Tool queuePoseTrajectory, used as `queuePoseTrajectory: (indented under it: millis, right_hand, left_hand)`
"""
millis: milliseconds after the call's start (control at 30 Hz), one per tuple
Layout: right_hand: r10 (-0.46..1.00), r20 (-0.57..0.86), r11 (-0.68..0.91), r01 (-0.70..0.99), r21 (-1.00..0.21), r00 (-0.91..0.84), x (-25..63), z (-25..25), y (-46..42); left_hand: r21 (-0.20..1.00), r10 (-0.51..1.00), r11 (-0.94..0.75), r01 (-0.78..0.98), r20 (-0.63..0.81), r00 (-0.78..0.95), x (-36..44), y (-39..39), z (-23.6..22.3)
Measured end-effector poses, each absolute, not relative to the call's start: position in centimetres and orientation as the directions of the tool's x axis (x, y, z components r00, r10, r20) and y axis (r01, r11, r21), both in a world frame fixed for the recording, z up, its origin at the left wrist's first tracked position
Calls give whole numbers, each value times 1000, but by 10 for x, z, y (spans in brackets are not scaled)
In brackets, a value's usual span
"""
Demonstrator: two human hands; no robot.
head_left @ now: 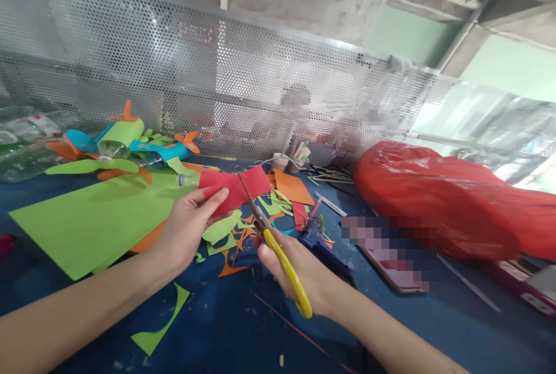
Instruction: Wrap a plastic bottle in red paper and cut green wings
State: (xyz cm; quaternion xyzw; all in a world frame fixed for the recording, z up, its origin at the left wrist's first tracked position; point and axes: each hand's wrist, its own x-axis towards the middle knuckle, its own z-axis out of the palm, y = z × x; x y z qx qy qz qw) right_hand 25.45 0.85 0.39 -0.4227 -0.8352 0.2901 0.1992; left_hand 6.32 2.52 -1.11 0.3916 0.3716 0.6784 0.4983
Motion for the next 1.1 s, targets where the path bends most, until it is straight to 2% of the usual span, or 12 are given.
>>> queuePoseTrajectory:
  millis: [633, 1100]
  right_hand:
    - [820, 140, 495, 564, -661, -556, 253, -4, 13]
    - [847, 140, 487, 641, -594, -513, 253, -12, 16]
  left_hand:
    - [901, 967, -232, -366, 173, -187, 63, 24, -12]
    - [910, 966, -226, -347, 164, -198, 60, 28, -15]
